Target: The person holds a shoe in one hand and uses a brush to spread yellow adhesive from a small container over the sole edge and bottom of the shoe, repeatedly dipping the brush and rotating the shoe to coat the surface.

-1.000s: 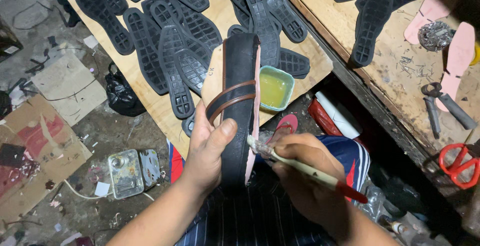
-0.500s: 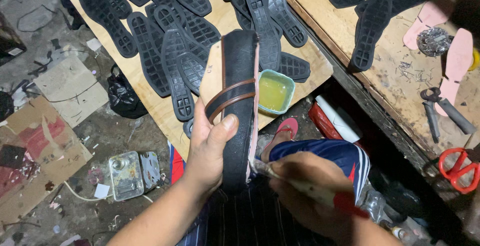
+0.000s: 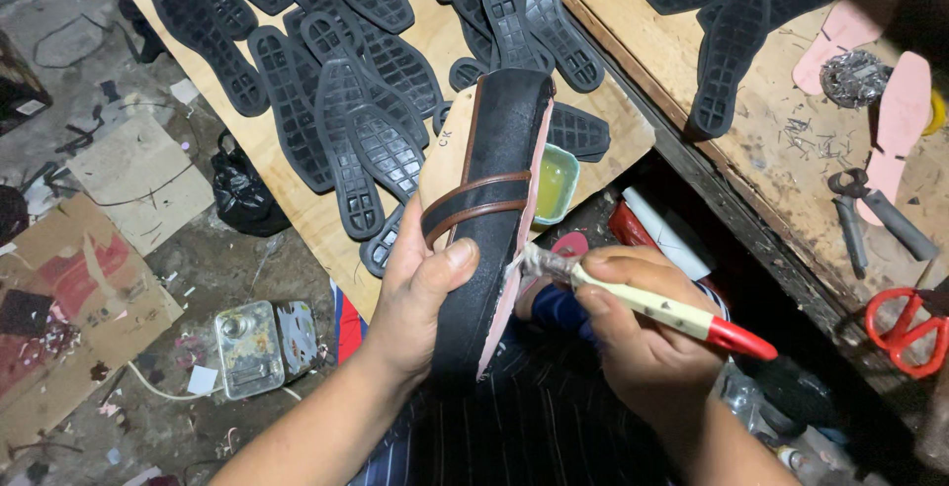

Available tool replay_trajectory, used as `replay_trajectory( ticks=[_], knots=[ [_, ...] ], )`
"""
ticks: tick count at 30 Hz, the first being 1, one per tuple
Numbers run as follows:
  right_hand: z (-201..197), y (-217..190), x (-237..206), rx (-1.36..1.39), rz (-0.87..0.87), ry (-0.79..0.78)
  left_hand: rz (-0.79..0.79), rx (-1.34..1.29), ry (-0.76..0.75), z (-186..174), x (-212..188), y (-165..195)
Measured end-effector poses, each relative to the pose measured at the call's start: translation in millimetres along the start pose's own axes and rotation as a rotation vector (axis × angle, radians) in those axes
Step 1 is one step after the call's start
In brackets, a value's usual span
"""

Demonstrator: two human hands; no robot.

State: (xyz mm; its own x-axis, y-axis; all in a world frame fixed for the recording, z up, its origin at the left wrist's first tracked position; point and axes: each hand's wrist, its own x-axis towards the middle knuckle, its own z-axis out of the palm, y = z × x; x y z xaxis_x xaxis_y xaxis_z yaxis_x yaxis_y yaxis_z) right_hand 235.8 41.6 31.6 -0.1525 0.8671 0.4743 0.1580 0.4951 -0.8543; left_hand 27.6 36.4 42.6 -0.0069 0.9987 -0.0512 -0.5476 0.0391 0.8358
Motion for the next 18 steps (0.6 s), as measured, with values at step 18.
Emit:
replay_trajectory(
  ticks=[18],
  knots=[
    [5.8,-0.7,-4.9,-0.026,-0.041,-0.119,0.011,0.041,0.048,0.1,-0.6,-1.8]
  ],
)
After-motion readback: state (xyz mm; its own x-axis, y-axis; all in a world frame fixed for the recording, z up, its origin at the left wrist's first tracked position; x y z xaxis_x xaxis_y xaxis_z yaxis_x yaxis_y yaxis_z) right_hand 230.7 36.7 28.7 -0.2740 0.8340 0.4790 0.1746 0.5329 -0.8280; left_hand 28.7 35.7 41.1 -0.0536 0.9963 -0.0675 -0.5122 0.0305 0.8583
